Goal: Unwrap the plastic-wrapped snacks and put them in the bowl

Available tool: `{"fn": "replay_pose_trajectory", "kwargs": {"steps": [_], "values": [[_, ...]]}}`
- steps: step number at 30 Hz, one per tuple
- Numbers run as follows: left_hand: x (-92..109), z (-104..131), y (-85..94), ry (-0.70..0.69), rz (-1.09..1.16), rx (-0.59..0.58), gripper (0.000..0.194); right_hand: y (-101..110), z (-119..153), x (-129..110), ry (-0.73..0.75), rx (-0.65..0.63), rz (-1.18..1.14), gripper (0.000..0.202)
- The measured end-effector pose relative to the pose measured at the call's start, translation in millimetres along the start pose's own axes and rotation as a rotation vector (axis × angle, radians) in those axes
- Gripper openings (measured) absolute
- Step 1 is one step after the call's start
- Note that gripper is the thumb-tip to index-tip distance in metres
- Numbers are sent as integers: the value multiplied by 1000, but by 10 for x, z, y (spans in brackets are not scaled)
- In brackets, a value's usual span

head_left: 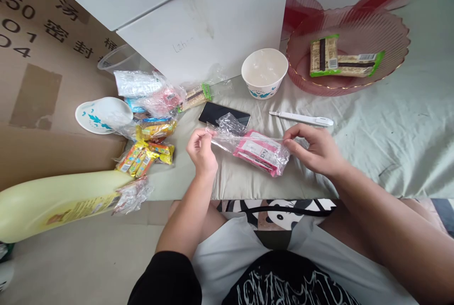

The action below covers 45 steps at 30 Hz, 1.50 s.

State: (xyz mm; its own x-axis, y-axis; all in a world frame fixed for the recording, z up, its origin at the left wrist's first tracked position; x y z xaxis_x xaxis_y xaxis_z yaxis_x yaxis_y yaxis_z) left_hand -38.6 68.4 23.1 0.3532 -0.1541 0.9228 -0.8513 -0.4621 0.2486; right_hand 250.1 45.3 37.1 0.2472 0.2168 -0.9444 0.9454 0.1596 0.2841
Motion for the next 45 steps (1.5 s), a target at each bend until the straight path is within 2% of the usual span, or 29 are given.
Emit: {"fn": "replay_pose_trajectory", "kwargs": {"steps": [6, 9, 13, 15, 18, 20, 21, 23, 26, 30, 32, 35, 41, 45], "values": [[-76, 11, -10, 136, 90, -6, 20, -105, 19, 18, -68, -116, -159, 22], [-21, -27, 6, 117, 185, 14, 21, -178, 34, 59, -114, -190, -162, 27], [62, -71, 43, 29, 219, 2, 18, -296, 59, 169, -171, -296, -39, 28], [78, -52, -27, 0, 145, -99, 19, -365, 71, 197, -158, -356, 49, 27], [48, 92, -315, -30, -124, -402, 13, -412, 75, 229, -143, -390, 162, 23], [67, 219, -480, -137, -343, -548, 16, -415, 76, 260, -161, -388, 198, 20], [104, 262, -525, -216, -428, -566, 22, -415, 77, 272, -170, -388, 208, 19], [199, 307, -557, -368, -531, -530, 36, -411, 81, 288, -182, -387, 221, 18], [275, 329, -569, -485, -557, -499, 51, -405, 87, 300, -185, -386, 233, 15], [305, 407, -673, -530, -479, -659, 59, -401, 90, 309, -181, -378, 233, 15], [330, 423, -691, -520, -444, -690, 43, -404, 91, 313, -183, -380, 233, 16], [352, 383, -654, -465, -403, -634, 15, -408, 89, 314, -186, -383, 251, 15], [119, 262, -529, -135, -295, -532, 25, -437, 103, 322, -201, -415, 300, 14], [75, 239, -507, -60, -266, -537, 30, -451, 112, 336, -219, -427, 349, 16]]}}
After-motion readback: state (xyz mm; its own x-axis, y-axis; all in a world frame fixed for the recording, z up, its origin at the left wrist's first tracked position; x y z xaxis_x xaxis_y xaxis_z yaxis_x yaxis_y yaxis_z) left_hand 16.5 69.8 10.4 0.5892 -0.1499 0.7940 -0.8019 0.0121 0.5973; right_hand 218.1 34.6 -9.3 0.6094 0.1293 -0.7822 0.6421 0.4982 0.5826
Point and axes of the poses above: each hand's wrist, its own z-axis away from the middle knuckle, its own y-axis out of the back of the hand, x = y × z, the point moved 10 cm from there along -z, towards the middle knuckle, and after that the axes turned 9 degrees about -z, right-handed, at the moved point
